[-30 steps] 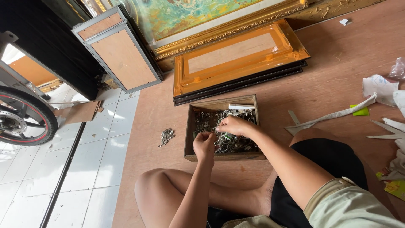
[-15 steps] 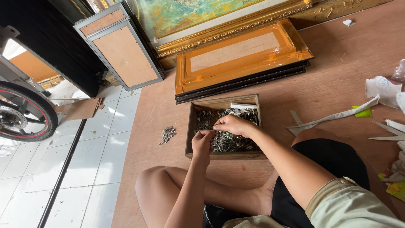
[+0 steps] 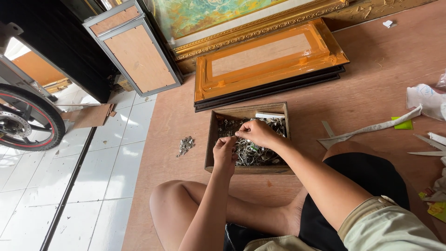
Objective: Sorting small metal frame hangers from a box of mixed hardware and placing them in a pile on a wooden surface.
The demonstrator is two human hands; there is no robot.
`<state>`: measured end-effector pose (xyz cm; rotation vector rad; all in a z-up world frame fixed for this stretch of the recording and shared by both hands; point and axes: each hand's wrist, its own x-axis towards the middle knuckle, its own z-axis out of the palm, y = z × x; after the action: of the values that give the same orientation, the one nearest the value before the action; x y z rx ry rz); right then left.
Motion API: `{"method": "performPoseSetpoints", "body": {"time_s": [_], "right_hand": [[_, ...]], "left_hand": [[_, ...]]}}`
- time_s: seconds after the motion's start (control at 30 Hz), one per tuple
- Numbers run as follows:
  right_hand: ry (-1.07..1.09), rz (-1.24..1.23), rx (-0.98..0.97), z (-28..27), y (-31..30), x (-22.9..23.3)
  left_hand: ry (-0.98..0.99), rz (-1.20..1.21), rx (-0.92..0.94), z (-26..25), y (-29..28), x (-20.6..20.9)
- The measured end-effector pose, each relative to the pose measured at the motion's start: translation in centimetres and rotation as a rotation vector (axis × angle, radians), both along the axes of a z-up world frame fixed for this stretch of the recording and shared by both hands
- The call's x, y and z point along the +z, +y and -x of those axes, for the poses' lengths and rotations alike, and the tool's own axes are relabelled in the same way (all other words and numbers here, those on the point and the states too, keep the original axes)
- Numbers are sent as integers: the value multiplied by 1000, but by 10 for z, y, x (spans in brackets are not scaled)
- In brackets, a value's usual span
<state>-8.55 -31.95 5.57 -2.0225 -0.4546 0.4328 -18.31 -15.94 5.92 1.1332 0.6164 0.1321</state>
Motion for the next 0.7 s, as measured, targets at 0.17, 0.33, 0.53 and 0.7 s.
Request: {"method": "performPoseSetpoints", "body": {"time_s": [0.17, 0.33, 0.53, 0.7], "right_hand": [[-23, -81, -8, -3, 6, -12], [88, -198, 22, 5, 2, 2], [76, -204, 78, 8, 3, 5], [89, -203, 72, 10, 2, 12]], "left_hand": [[58, -47, 15, -5, 6, -12], [134, -56, 28, -6, 13, -13], [211, -76, -1, -16, 21, -38], [226, 53, -23, -16, 22, -25]]}}
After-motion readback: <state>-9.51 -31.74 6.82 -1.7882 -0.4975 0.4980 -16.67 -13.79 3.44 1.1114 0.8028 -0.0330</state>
